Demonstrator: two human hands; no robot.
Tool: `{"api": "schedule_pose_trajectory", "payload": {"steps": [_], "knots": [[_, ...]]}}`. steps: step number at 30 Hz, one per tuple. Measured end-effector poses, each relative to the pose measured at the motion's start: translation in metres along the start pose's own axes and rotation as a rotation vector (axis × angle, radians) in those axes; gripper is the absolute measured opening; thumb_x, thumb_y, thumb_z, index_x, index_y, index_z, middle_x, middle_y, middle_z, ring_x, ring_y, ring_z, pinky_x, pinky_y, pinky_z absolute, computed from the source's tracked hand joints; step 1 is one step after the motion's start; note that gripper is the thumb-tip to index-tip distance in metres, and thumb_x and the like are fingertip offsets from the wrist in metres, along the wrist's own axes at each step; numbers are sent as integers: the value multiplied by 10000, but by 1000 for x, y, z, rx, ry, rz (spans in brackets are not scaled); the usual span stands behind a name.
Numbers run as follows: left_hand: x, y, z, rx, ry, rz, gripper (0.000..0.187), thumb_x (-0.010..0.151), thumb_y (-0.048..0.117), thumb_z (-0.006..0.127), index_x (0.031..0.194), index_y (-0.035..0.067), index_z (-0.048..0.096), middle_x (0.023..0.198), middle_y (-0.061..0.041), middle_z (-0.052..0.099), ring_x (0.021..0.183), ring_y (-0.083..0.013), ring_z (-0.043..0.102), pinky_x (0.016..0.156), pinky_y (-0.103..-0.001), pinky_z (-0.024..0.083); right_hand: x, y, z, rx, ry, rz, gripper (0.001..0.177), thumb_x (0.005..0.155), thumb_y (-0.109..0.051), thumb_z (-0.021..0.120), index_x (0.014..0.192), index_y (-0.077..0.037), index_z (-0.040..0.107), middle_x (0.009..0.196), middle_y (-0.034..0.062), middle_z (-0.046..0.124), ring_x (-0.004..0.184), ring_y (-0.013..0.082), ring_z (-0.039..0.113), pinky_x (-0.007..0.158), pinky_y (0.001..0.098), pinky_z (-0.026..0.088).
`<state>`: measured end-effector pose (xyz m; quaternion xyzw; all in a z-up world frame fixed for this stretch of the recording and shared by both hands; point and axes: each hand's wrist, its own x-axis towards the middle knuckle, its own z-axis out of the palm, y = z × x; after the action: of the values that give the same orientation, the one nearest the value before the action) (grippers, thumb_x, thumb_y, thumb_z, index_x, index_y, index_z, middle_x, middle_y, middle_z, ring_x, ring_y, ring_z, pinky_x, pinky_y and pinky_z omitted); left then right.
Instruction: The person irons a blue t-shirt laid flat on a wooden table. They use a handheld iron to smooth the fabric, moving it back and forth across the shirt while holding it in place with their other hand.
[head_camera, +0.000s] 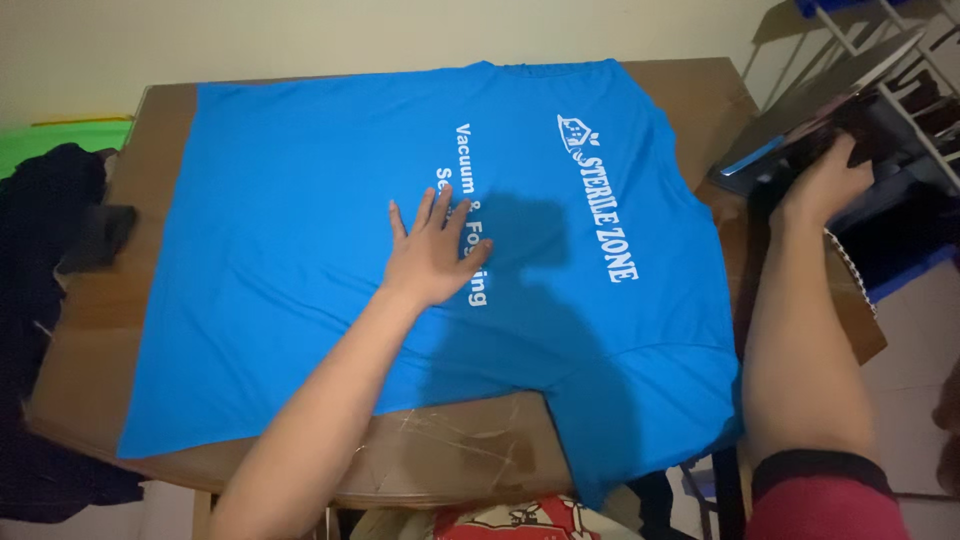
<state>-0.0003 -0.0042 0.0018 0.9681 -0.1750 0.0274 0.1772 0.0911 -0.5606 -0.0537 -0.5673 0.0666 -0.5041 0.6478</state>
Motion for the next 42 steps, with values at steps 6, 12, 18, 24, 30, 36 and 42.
{"api": "schedule_pose_trajectory", "payload": {"steps": [6, 12, 18, 24, 30, 36, 42], "knots": [[18, 1, -11, -6, -226, -49, 911, 920, 716, 363, 1617, 135, 284, 1709, -161, 63, 1528, -355, -5, 1040, -819, -139, 5, 16, -14, -26, -57, -390, 424, 1165, -138, 496, 1547, -31, 347, 1510, 187, 548, 1373, 282, 580, 1188, 433, 523], [41, -42, -14, -136, 49, 56, 693, 1024, 620, 372, 1505, 137, 497, 1665, -233, 200, 1560, -397, 130, 1192, -710, 45, -6, -40, 11, -262, 178, -764, 137, 1138, -176, 445, 1134, -43, 479, 1059, 126, 577, 974, 198, 557, 895, 432, 527], [62, -115, -29, -56, 167, 46, 586, 1023, 519, 438, 1368, 83, 623, 1565, -228, 414, 1471, -396, 338, 1138, -700, 221, -66, -157, 119, -346, -249, -1076, 393, 1140, -291, 610, 1287, 55, 495, 1176, 177, 505, 1110, 318, 520, 991, 392, 443], [49, -150, -39, -44, 551, -4, 499, 1115, 437, 459, 1250, 30, 714, 1451, -238, 580, 1352, -427, 526, 1160, -565, 381, -138, -162, 214, -547, -602, -733, 259, 1048, -143, 603, 1280, -30, 599, 1164, 107, 633, 1180, 270, 604, 1179, 497, 349], [17, -160, -52, 21, 513, -32, 471, 1103, 413, 465, 1215, 45, 735, 1429, -196, 586, 1353, -407, 510, 1172, -625, 308, -195, -115, 214, -844, -931, -653, 307, 1043, -252, 626, 1273, -52, 659, 1283, 153, 664, 1284, 307, 571, 1239, 614, 198], [-23, -151, -54, -55, 374, -234, 585, 1083, 507, 321, 1351, 112, 659, 1545, -176, 485, 1480, -380, 359, 1195, -704, 116, -206, -117, 175, -989, -1073, -391, 533, 1040, -450, 472, 1428, -98, 570, 1556, 177, 480, 1488, 336, 378, 1232, 651, 44], [-63, -119, -46, 39, 110, -399, 734, 995, 672, 244, 1523, 205, 451, 1663, -127, 248, 1542, -345, 136, 1132, -776, -50, -211, -127, 135, -1265, -1185, -199, 753, 1010, -658, 291, 1602, -194, 327, 1689, 178, 164, 1566, 405, 81, 1214, 621, -69]]}}
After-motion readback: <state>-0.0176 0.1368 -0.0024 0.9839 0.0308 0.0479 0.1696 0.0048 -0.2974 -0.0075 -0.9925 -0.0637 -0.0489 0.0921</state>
